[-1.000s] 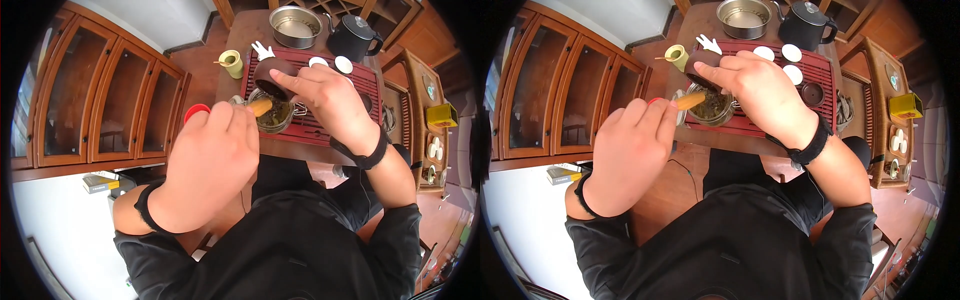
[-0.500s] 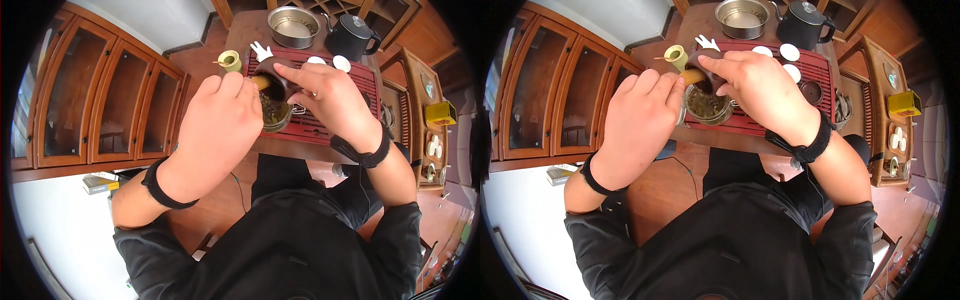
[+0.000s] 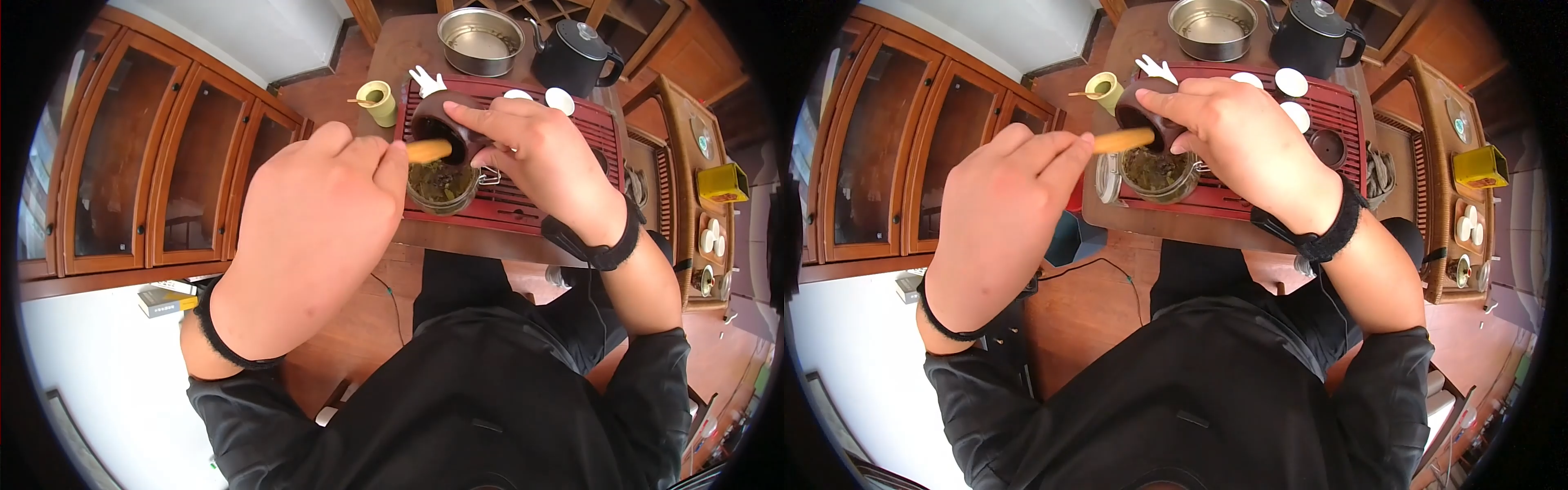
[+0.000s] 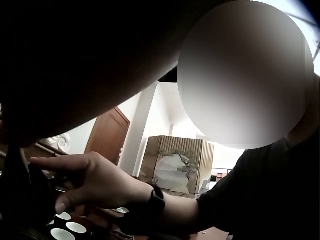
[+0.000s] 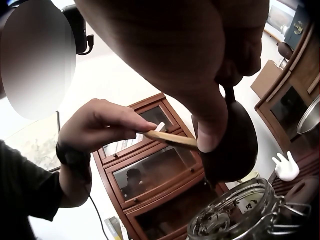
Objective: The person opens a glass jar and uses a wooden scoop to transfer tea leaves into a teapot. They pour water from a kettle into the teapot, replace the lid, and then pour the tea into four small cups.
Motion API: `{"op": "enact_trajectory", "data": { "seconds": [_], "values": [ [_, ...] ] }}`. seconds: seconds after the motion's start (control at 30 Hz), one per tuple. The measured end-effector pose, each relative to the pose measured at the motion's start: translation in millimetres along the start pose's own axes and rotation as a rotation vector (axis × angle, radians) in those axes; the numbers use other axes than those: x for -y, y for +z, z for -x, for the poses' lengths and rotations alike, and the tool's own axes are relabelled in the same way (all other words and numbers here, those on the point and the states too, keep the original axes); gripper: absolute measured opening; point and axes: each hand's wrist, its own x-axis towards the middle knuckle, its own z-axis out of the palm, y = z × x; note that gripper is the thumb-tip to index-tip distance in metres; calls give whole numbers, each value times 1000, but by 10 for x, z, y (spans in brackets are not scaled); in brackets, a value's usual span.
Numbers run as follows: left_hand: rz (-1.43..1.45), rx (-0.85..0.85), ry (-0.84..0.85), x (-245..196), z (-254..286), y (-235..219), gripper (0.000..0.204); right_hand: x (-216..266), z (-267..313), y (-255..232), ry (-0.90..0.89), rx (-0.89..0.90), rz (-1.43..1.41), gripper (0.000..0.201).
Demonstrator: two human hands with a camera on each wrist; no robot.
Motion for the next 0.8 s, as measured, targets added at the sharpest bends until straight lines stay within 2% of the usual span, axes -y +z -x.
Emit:
{"op": "enact_trajectory", "data": {
  "seconds": [0.07, 0.2, 0.3, 0.4, 0.6, 0.7, 0.8],
  "values": [
    [-34, -66, -25, -3, -32, 49, 38, 2, -7, -26, -6, -15, 4, 54],
    [-94, -154, -24, -49, -94, 248, 38, 66, 0, -17, 94, -16, -45, 55],
    [-138, -122, 5, -97, -118, 302, 36, 82, -4, -30, 109, -14, -28, 55],
    [-139, 10, 54, -106, -140, 230, 31, 71, -14, -39, 78, -17, -16, 55],
    [17, 168, 80, -16, -162, 132, 31, 34, 6, 20, 60, 15, -39, 52],
    [70, 178, 91, 58, -150, 31, 35, 28, 10, 17, 34, 10, -49, 52],
    [47, 107, 49, 62, -133, -13, 38, 22, 5, -10, 17, 0, 11, 51]
  ]
}}
